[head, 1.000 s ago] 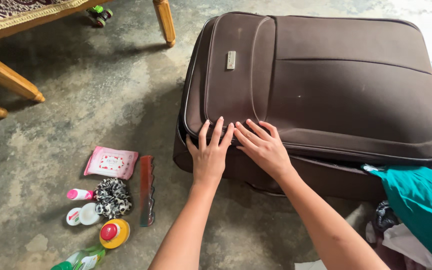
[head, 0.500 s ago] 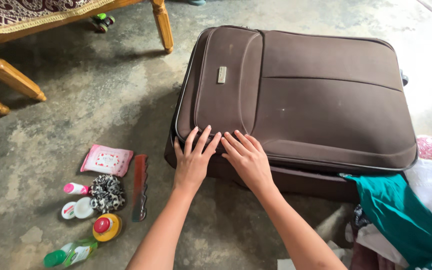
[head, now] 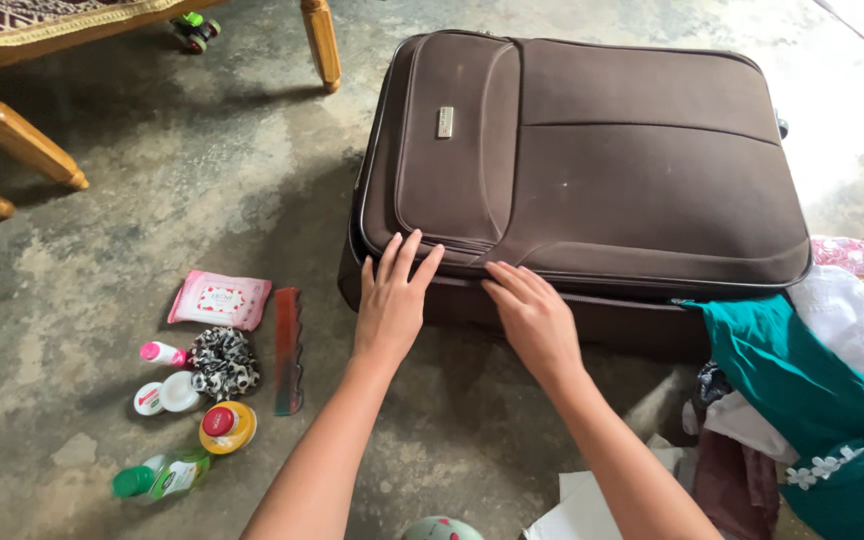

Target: The person closes a suitcase by pulling the zippers around the lid and then extending the telescopic handle.

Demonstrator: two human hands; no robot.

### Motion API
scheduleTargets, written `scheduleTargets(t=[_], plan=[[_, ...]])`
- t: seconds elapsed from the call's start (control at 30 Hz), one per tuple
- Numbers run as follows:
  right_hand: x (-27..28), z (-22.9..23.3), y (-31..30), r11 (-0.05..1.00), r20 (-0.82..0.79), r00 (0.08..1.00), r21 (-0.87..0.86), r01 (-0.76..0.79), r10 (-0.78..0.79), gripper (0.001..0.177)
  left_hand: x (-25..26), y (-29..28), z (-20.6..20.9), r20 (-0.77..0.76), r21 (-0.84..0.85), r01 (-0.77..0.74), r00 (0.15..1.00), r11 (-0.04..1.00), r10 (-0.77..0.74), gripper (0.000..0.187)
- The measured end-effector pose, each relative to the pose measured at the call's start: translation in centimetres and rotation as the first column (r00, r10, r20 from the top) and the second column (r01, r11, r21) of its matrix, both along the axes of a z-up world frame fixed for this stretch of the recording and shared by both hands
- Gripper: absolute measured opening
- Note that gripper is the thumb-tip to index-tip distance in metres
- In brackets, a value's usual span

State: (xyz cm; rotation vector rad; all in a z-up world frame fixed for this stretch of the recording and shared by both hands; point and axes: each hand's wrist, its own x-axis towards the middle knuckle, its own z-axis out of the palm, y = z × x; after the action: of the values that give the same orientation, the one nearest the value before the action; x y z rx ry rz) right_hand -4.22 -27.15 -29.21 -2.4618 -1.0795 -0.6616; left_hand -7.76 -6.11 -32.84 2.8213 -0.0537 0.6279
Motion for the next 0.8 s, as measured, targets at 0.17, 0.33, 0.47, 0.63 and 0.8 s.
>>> scheduleTargets(t=[0.17,0.33,0.47,0.63,0.8], plan=[[-0.5,2.5,-5.1,0.98,-0.046,0.986,0.107,0.167,-0.163,0.018,-0.2,0.1,1.6,0.072,-0.379,-0.087,0.99,0.921,0.123,0.042],[0.4,3.7,-12.4,0.932,-0.048,0.933,0.037,0.36,-0.358,0.012,3.1,-1.0,0.6,0.036,-0.622,-0.338,0.889,0.707,0.457,0.043],[1.5,3.8,-17.9,0.876,0.139,0.889,-0.159,0.455,-0.436,0.013,6.6,-1.0,-0.1,-0.221,-0.733,-0.507,0.808,0.454,0.546,0.054],[1.8,5.2,-23.6,0.861,0.009,0.891,-0.253,0.442,-0.454,0.037,10.0,0.3,1.2,-0.486,-0.715,-0.637,0.749,0.288,0.451,0.071],[2.1,5.3,-27.4,0.832,-0.045,0.866,-0.304,0.464,-0.499,0.06,10.3,2.2,2.1,-0.561,-0.78,-0.617,0.763,0.103,0.32,0.085]])
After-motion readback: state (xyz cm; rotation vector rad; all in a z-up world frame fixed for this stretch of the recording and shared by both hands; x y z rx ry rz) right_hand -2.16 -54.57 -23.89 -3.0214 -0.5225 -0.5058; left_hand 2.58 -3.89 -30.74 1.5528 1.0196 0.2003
